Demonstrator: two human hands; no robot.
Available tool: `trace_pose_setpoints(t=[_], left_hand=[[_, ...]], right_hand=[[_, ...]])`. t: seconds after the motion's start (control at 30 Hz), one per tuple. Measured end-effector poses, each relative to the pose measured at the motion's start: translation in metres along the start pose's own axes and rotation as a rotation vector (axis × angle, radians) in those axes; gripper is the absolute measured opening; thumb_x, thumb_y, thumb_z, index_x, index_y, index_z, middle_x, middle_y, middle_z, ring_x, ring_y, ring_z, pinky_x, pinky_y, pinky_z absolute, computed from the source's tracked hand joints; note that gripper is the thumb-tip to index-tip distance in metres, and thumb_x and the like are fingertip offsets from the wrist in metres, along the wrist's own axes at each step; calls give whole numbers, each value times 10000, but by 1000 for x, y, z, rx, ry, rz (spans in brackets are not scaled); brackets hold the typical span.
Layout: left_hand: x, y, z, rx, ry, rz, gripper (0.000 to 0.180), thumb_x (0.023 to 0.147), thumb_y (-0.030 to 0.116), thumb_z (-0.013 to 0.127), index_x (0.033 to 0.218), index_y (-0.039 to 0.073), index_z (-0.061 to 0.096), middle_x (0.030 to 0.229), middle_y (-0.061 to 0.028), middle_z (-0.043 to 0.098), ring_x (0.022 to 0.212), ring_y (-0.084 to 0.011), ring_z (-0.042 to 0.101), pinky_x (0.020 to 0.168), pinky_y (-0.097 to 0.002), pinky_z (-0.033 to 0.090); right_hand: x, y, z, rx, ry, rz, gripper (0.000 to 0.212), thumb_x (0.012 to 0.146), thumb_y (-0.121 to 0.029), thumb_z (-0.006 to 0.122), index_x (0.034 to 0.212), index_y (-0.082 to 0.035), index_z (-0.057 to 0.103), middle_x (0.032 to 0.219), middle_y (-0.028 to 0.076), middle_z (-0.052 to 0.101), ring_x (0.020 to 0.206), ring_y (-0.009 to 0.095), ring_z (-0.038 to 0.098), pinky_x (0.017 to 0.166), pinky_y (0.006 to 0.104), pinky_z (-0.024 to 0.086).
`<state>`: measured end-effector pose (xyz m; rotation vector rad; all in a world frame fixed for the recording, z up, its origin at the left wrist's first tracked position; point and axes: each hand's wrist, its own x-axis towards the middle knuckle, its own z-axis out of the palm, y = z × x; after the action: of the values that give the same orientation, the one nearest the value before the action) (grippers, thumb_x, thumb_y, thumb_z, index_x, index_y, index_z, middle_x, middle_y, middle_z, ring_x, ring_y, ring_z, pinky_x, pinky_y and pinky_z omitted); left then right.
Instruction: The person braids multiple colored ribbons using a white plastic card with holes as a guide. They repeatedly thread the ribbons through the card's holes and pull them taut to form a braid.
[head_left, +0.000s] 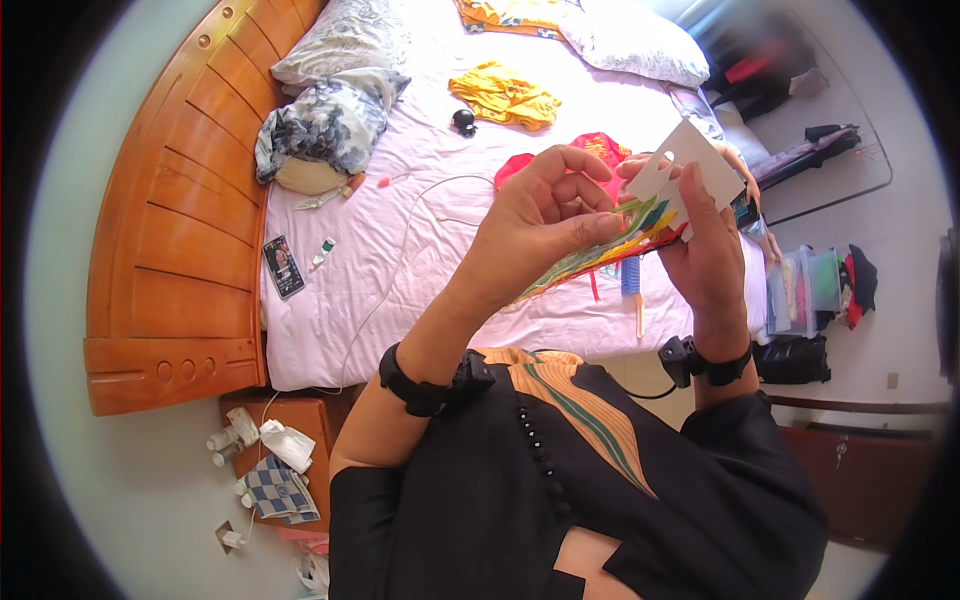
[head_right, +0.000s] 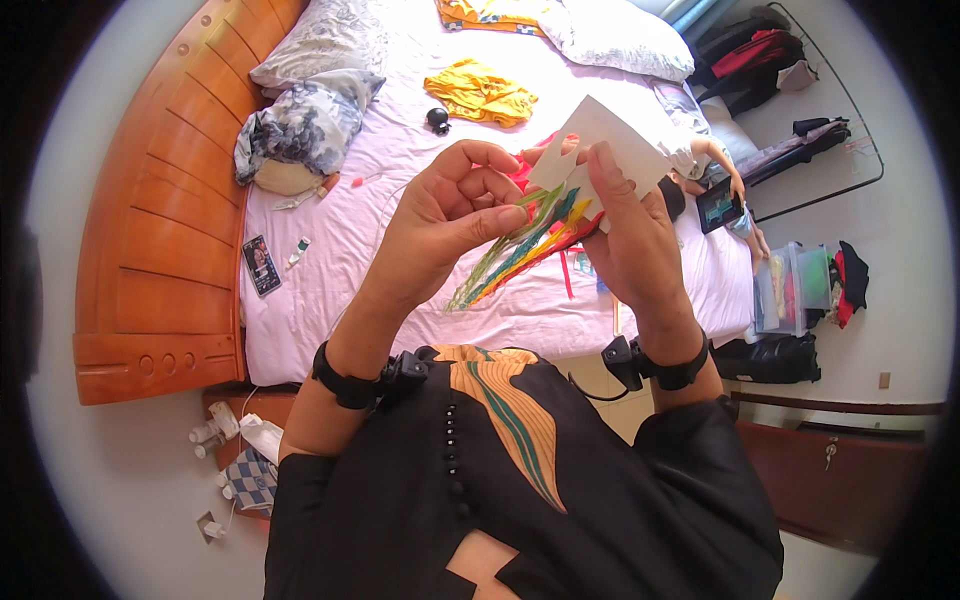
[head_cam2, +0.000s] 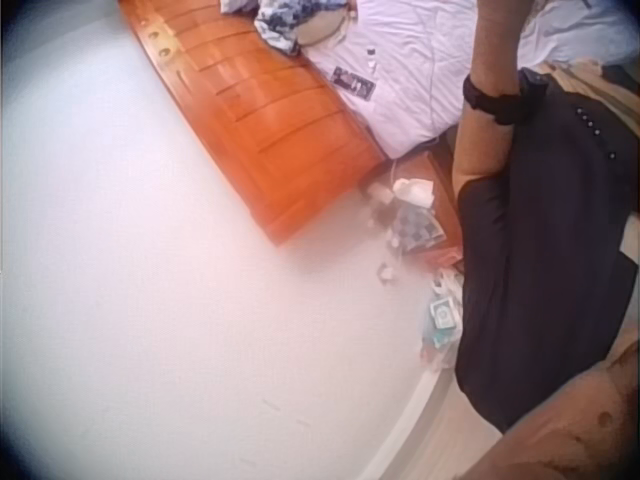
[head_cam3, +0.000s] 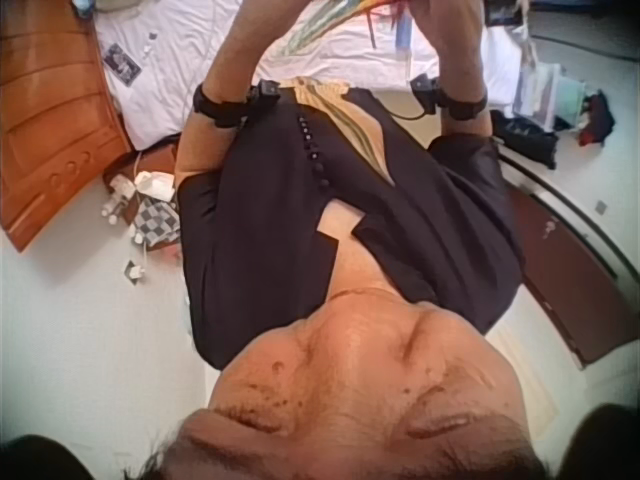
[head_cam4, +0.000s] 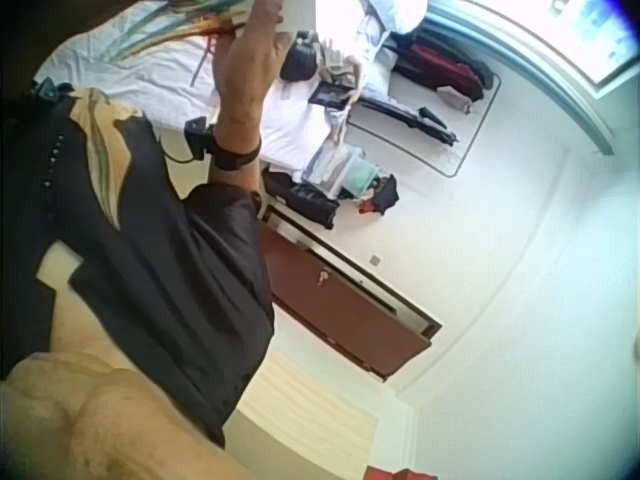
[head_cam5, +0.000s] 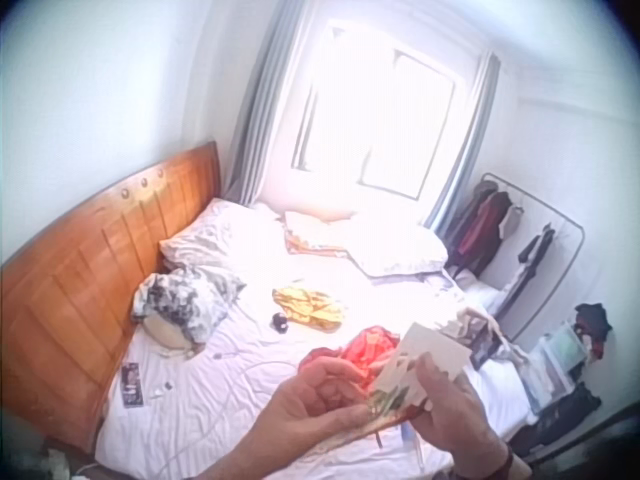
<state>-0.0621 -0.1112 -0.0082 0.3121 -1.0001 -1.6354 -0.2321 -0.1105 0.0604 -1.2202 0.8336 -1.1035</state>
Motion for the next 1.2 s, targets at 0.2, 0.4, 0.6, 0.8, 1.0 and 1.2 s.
trace_pose_setpoints(t=[0.2,0.4,0.6,0.8,1.0,1.2], left_hand=[[-1,-1,5,4,37,-5,288,833,2,622,1087,13,487,861,-34,578,746,-96,595,663,-214,488],[-3,0,6,72,39,-18,262,824,-32,571,1067,16,483,846,-15,534,693,-60,546,619,-192,465],[-4,-2,6,143,59,4,256,823,-38,558,1065,22,496,854,-3,539,684,-24,510,596,-159,439],[-4,-5,6,139,75,30,236,826,-25,582,1042,25,501,900,-5,573,690,-12,499,582,-158,424],[-3,-6,6,112,58,22,205,850,55,632,1013,28,512,951,-14,600,658,-3,490,543,-149,398],[-5,-5,4,179,63,-45,113,850,94,640,901,30,563,777,30,573,617,2,478,528,-145,375]], right_hand=[[1,4,-3,16,-1,5,363,979,-300,430,1177,-3,500,1108,155,607,1005,215,611,849,335,512],[1,3,0,-20,51,-2,384,989,-334,378,1149,-3,489,1102,163,603,958,199,620,826,330,528],[2,4,-1,-59,3,-7,383,988,-342,381,1156,-12,477,1104,158,603,974,199,617,839,334,525],[0,3,0,-62,26,15,375,992,-304,391,1188,2,485,1128,145,604,1022,199,605,861,322,507],[1,7,-9,-528,17,-73,343,998,-263,376,1186,7,472,1125,149,605,1027,208,609,856,325,515],[2,4,-5,0,-50,29,353,988,-280,402,1157,17,487,1101,151,618,1029,223,615,850,321,519]])
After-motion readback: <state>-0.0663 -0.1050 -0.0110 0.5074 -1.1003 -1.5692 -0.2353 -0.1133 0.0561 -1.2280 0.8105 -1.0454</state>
